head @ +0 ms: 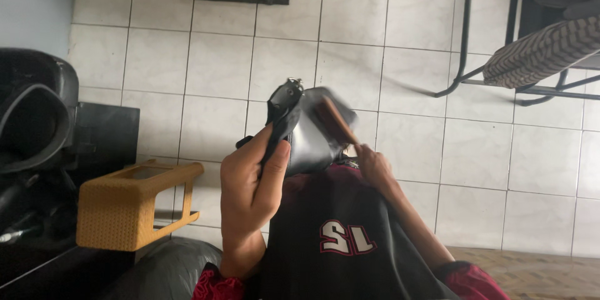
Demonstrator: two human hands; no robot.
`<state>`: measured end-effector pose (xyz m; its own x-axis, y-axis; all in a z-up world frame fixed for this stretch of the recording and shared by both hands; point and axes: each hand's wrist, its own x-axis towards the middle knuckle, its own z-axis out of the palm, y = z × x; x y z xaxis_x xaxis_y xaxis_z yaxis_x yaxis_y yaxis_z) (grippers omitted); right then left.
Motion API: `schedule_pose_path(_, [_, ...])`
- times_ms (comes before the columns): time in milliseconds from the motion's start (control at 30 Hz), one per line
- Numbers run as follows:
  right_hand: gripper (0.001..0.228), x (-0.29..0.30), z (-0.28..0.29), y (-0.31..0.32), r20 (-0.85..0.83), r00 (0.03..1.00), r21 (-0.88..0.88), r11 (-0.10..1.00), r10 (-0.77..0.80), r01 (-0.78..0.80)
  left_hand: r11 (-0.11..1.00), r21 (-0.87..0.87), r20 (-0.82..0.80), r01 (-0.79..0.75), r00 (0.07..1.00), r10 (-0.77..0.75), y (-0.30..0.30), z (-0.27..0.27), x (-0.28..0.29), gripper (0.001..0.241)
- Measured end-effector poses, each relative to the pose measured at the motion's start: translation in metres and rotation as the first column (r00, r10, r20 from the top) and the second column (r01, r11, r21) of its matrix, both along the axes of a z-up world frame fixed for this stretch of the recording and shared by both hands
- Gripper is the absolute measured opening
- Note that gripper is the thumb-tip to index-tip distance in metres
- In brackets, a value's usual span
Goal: The person cleans a black tool bag using a wooden brush by hand, brushing the various surfaces and corners of the bag while holding it in the other hand.
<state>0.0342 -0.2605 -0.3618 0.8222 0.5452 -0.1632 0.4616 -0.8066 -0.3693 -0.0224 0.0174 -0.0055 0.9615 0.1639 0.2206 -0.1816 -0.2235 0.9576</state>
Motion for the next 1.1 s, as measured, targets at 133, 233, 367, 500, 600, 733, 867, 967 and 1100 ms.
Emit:
schedule_pose_path(133, [0.042,0.004,-0.036,-0.038,-0.330,0.931,-0.232,0.970,-0.154,0.079,0.998,-0.046,-0.042,-0.044,0.998,0.042,0.010,-0.010,-0.005,0.030])
schedule_pose_path(233, [0.029,0.004,0.005,-0.023,-0.345,0.891,-0.036,0.953,-0.295,0.301,0.992,-0.102,-0.124,0.070,0.989,-0.083,0.014,-0.010,-0.004,0.040])
schedule_pose_path(367, [0.042,-0.019,0.114,0.016,-0.290,0.929,0.602,0.710,-0.232,0.365,0.961,0.011,-0.014,0.277,0.961,-0.276,0.004,-0.014,0.003,0.053])
schedule_pose_path(500, [0.043,-0.039,0.166,0.030,-0.240,0.969,0.825,0.512,-0.063,0.238,0.894,0.028,-0.241,0.446,0.871,-0.427,-0.002,-0.016,0.007,0.062])
schedule_pose_path(600, [0.037,-0.026,0.127,0.040,-0.379,0.877,0.593,0.650,-0.295,0.475,0.902,0.071,-0.009,0.426,0.905,-0.426,0.001,-0.014,0.011,0.066])
schedule_pose_path(733, [0.041,0.011,0.002,0.035,-0.104,0.943,0.220,0.917,-0.317,0.333,0.896,0.110,0.225,0.431,0.867,-0.445,0.005,-0.009,0.010,0.058])
schedule_pose_path(867, [0.042,0.018,-0.035,0.021,-0.310,0.890,-0.125,0.943,-0.333,0.310,0.876,-0.144,0.158,0.461,0.884,-0.439,0.005,-0.014,0.010,0.073])
schedule_pose_path(967, [0.042,0.022,0.017,0.024,-0.381,0.852,0.128,0.892,-0.360,0.434,0.784,-0.396,0.061,0.479,0.865,-0.498,0.003,-0.020,0.011,0.098])
schedule_pose_path(1100, [0.043,-0.006,0.147,0.036,0.211,0.971,0.684,0.727,-0.109,-0.067,0.813,-0.387,0.054,0.435,0.891,-0.451,-0.005,-0.030,0.012,0.121])
